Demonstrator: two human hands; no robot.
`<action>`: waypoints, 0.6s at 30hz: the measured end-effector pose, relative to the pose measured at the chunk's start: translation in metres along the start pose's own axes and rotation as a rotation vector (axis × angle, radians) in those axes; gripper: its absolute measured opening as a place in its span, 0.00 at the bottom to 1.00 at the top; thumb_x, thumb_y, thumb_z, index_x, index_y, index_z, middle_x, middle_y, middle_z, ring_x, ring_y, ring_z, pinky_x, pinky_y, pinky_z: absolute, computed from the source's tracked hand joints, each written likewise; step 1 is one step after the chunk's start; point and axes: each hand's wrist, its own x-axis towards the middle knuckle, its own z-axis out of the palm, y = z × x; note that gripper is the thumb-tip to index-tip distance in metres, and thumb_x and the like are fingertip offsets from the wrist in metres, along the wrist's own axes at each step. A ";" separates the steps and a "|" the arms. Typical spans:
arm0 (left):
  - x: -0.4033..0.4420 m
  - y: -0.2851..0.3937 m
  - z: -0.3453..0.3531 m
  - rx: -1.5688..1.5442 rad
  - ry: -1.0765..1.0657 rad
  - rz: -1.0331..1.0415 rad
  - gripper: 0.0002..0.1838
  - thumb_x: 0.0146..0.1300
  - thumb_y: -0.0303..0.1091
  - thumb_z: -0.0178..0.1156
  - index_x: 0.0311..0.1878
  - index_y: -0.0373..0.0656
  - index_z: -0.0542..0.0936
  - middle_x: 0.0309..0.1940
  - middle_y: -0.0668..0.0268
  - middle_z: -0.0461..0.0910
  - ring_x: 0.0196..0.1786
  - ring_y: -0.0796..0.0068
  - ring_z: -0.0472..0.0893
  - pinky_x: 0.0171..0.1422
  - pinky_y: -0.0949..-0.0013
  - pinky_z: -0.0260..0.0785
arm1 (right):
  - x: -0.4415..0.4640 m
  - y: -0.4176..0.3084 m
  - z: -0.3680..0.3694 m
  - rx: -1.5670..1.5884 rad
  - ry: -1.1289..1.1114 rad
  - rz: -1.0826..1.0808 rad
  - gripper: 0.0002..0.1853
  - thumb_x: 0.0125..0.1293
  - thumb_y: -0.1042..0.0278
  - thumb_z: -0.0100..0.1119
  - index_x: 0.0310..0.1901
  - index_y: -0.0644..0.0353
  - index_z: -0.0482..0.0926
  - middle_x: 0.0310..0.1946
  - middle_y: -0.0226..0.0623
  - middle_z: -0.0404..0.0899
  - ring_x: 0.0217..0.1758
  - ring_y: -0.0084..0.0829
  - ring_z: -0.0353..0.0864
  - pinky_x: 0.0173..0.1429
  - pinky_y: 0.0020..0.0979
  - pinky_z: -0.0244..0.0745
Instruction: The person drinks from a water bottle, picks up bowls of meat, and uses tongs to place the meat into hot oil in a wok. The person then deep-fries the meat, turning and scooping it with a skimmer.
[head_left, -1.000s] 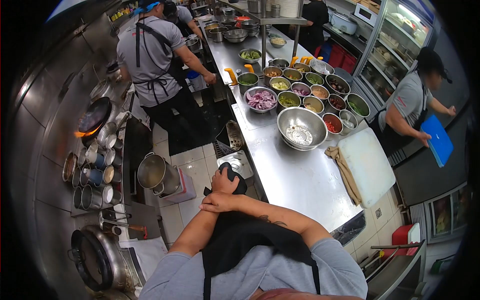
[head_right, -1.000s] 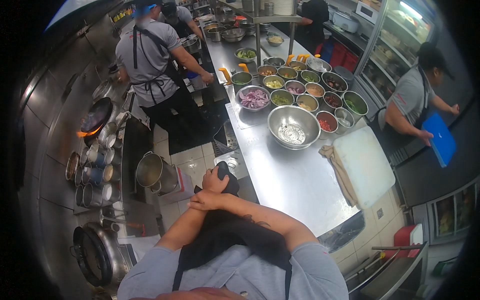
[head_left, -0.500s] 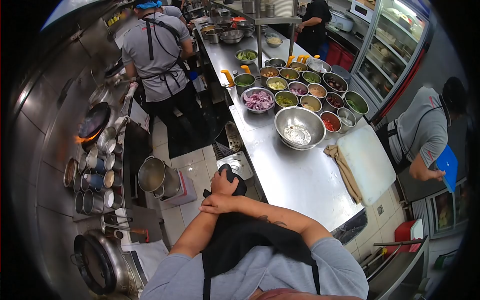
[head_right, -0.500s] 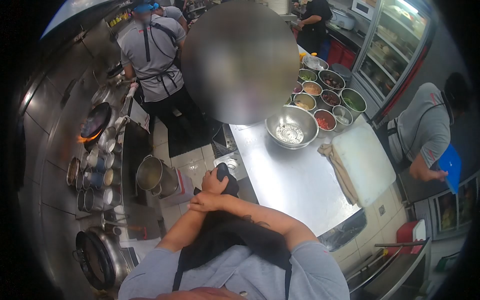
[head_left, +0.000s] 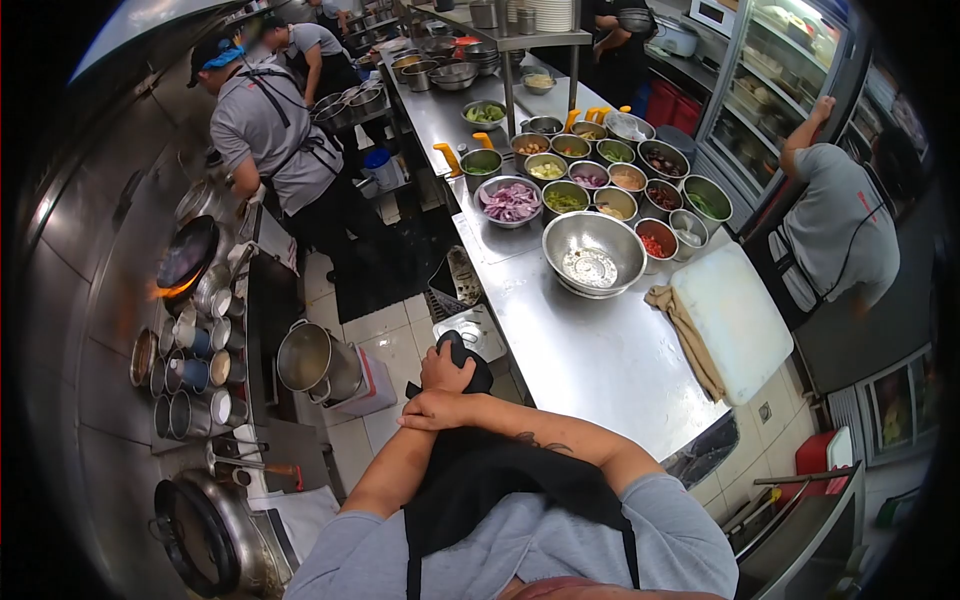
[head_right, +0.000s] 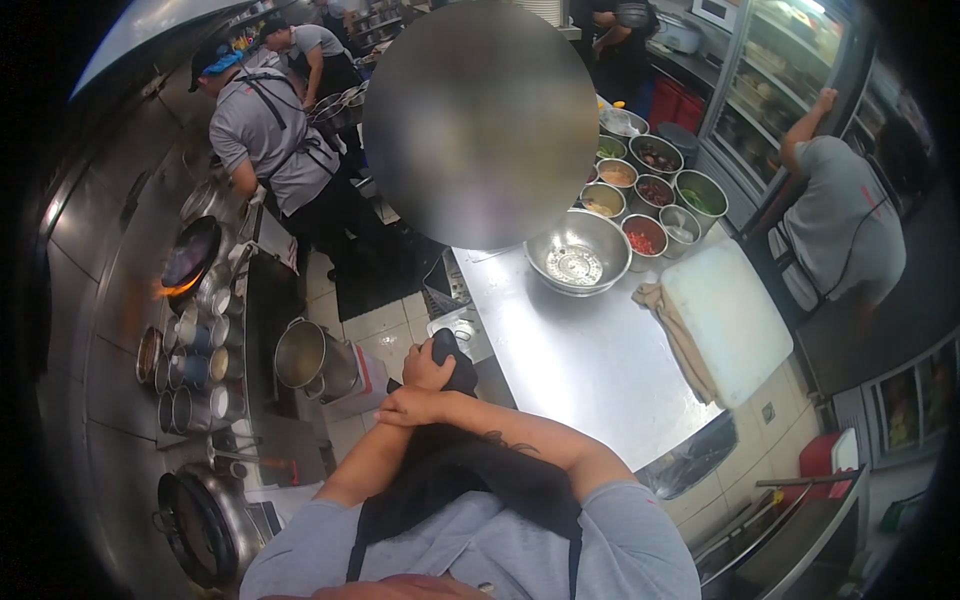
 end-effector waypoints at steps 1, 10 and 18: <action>0.000 0.000 0.000 -0.001 0.002 0.001 0.36 0.50 0.53 0.66 0.62 0.45 0.74 0.53 0.41 0.74 0.53 0.40 0.77 0.56 0.46 0.73 | 0.000 -0.001 -0.001 -0.005 0.001 -0.001 0.24 0.74 0.48 0.48 0.40 0.64 0.82 0.33 0.51 0.82 0.38 0.50 0.82 0.47 0.43 0.75; -0.001 0.001 0.001 0.005 0.016 -0.018 0.36 0.49 0.53 0.66 0.61 0.46 0.75 0.53 0.44 0.75 0.54 0.41 0.77 0.57 0.46 0.72 | 0.000 -0.003 -0.002 0.003 -0.026 -0.007 0.25 0.74 0.48 0.47 0.38 0.65 0.81 0.31 0.52 0.82 0.37 0.50 0.82 0.45 0.44 0.74; -0.001 -0.003 0.005 0.014 0.030 -0.014 0.36 0.49 0.53 0.67 0.61 0.47 0.75 0.53 0.46 0.75 0.53 0.42 0.77 0.56 0.47 0.72 | 0.001 0.001 0.002 -0.032 -0.038 0.027 0.25 0.74 0.48 0.47 0.37 0.65 0.81 0.31 0.52 0.82 0.37 0.50 0.82 0.46 0.43 0.74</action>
